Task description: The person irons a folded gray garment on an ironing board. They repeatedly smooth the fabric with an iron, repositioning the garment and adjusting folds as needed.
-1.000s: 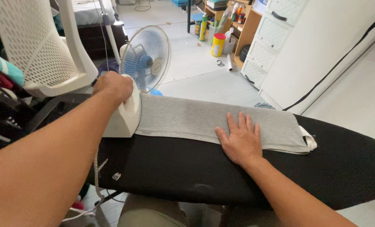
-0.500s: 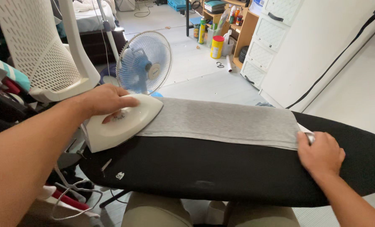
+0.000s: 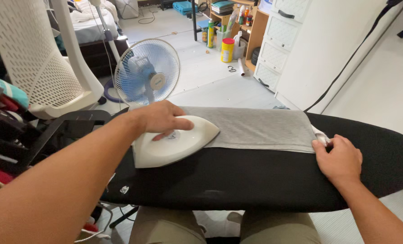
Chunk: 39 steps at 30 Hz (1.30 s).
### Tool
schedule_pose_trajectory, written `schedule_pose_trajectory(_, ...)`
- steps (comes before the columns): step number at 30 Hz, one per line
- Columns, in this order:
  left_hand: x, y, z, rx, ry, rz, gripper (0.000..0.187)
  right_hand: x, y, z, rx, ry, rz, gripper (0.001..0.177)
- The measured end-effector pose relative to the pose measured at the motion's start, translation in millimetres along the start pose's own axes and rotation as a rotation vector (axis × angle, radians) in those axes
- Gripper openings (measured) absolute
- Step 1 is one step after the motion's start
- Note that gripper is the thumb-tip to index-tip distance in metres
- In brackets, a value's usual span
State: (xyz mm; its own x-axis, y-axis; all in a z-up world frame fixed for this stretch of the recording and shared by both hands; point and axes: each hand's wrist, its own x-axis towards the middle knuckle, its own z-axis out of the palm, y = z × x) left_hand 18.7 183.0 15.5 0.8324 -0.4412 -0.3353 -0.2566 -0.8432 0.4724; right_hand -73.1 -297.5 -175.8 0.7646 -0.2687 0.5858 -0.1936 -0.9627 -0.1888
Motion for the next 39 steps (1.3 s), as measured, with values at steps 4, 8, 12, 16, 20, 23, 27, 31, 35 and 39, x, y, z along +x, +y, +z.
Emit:
schedule_pose_trajectory(4, 16.5, 30.4, 12.5, 0.005, -0.037, 0.069, 0.051, 0.8, -11.1, -10.5, 0.021, -0.130, 0.152, 0.051)
schedule_pose_trajectory(8, 35.3, 59.4, 27.3, -0.011, -0.038, 0.158, 0.050, 0.6, -29.4, -33.5, 0.100, -0.229, 0.314, 0.050)
schedule_pose_trajectory(12, 56.4, 91.7, 45.0, -0.044, -0.066, 0.241, 0.047, 1.3, -38.5, -46.1, 0.174, -0.226, 0.346, 0.056)
schedule_pose_trajectory(16, 75.2, 127.5, 63.6, -0.029, -0.076, 0.296, 0.047, 1.3, -33.9, -47.8, 0.160, -0.245, 0.310, 0.058)
schedule_pose_trajectory(20, 88.5, 160.8, 82.5, -0.031, -0.037, 0.416, 0.048, 1.8, -29.1, -46.2, 0.192, -0.223, 0.289, 0.068)
schedule_pose_trajectory(23, 96.4, 182.3, 93.8, -0.006, -0.061, 0.422, 0.048, 1.5, -29.0, -48.0, 0.261, -0.198, 0.264, 0.077)
schedule_pose_trajectory(27, 107.5, 208.3, 106.1, 0.005, -0.052, 0.429, 0.044, -2.1, -29.7, -52.2, 0.407, -0.246, 0.415, 0.084)
schedule_pose_trajectory(31, 120.2, 225.5, 112.7, 0.005, -0.066, 0.442, 0.044, -2.4, -25.7, -52.4, 0.435, -0.202, 0.315, 0.085)
schedule_pose_trajectory(35, 126.2, 236.5, 118.6, 0.071, -0.052, 0.499, 0.046, -3.0, -23.7, -49.1, 0.502, -0.157, 0.326, 0.085)
schedule_pose_trajectory(39, 121.2, 232.1, 119.4, -0.007, -0.047, 0.463, 0.046, -4.0, -22.0, -49.8, 0.503, -0.185, 0.381, 0.085)
